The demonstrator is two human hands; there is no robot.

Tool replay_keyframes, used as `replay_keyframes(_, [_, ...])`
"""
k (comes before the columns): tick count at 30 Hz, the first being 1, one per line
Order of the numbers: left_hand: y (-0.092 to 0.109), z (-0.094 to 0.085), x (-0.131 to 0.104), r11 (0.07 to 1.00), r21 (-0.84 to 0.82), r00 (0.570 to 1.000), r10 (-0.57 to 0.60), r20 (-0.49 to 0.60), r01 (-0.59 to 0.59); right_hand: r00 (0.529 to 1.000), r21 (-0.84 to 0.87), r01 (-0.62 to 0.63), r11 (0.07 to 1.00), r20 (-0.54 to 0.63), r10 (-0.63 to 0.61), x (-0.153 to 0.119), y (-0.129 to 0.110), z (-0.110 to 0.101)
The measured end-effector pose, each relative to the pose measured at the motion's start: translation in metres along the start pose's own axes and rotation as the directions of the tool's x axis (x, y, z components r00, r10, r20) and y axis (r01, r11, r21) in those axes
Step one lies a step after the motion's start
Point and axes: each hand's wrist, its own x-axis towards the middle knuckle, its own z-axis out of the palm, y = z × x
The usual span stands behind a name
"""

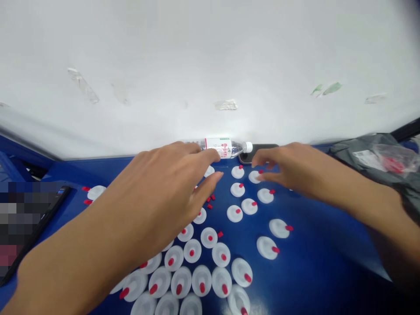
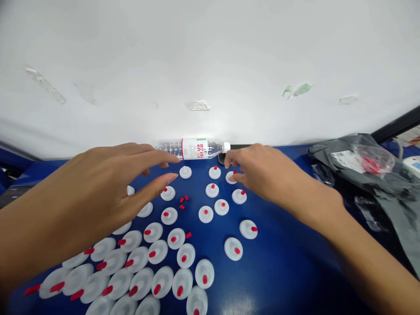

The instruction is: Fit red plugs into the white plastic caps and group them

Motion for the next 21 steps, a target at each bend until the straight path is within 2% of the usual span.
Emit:
replay_keyframes(2, [-0.001,-0.002,0.0,1.0,0.001,1.0,-0.023,0.004,0.023,0.991,0.013,0.062,0.998,-0.119,-0.06,-0.005,-0.016,-0.008])
replay_keyframes(4, [-0.002,-0.003,0.0,0.999,0.002,0.999,-0.049,0.01,0.049,0.964,0.049,0.188,0.981,-0.201,-0.174,-0.007,-0.034,-0.009])
replay_keyframes(8, [-0.003,-0.006,0.002,0.997,0.005,0.997,-0.079,0.012,0.079,0.896,0.049,0.431,0.901,-0.144,-0.421,0.003,-0.058,0.014])
replay_keyframes(11, [-0.003,-0.008,0.002,0.997,0.009,0.997,-0.081,0.014,0.081,0.895,0.043,0.445,0.895,-0.057,-0.442,0.012,-0.062,0.033])
replay_keyframes(13, [-0.003,-0.008,0.002,0.997,0.011,0.997,-0.071,0.011,0.071,0.906,0.069,0.424,0.903,-0.01,-0.424,0.015,-0.062,0.039])
replay_keyframes(21, [-0.005,-0.008,-0.002,0.996,0.018,0.996,-0.088,0.014,0.087,0.896,0.138,0.443,0.886,-0.047,-0.441,0.017,-0.058,0.034])
